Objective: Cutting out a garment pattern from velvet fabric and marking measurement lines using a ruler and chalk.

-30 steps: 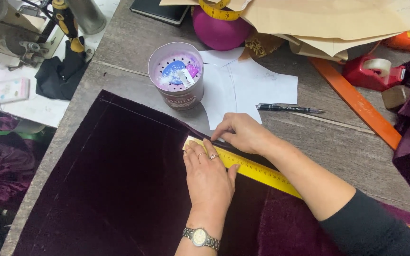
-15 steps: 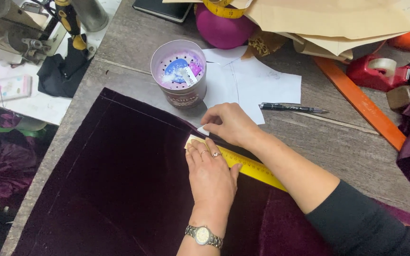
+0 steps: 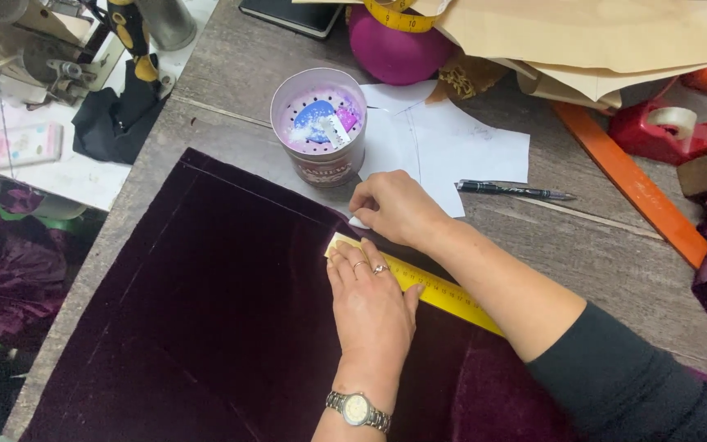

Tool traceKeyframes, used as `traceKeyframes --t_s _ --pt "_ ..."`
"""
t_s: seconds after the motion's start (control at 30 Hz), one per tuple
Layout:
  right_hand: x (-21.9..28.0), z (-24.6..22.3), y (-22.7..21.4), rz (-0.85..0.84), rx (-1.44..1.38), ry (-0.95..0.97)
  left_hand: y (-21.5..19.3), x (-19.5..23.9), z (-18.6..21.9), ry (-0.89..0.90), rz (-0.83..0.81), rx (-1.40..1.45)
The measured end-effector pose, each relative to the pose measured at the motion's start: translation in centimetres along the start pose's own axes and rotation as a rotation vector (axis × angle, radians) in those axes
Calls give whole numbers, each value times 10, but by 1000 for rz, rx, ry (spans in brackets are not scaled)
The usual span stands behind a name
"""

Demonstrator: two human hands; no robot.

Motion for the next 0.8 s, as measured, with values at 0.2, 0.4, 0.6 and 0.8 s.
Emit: traceKeyframes --t_s 0.2,0.4,0.6,0.8 --pt "3 -3 -3 -38 -16 19 1 1 0 0 -6 -4" --pt "0 -5 -2 -88 -55 17 1 2 -1 -10 5 10" --pt "-5 -5 0 -115 -70 8 1 1 3 -12 -69 -49" --pt "-8 -6 3 -141 -78 2 -2 1 9 -16 -157 -59"
Point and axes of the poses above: each hand's wrist, its own x-axis away from the middle knuckle, its own y-axis out of the palm, z = x × y, the point moved 7 cm from there along -x, towards the middle knuckle, and after that the axes turned 6 degrees about x, right-handed, at the moved point
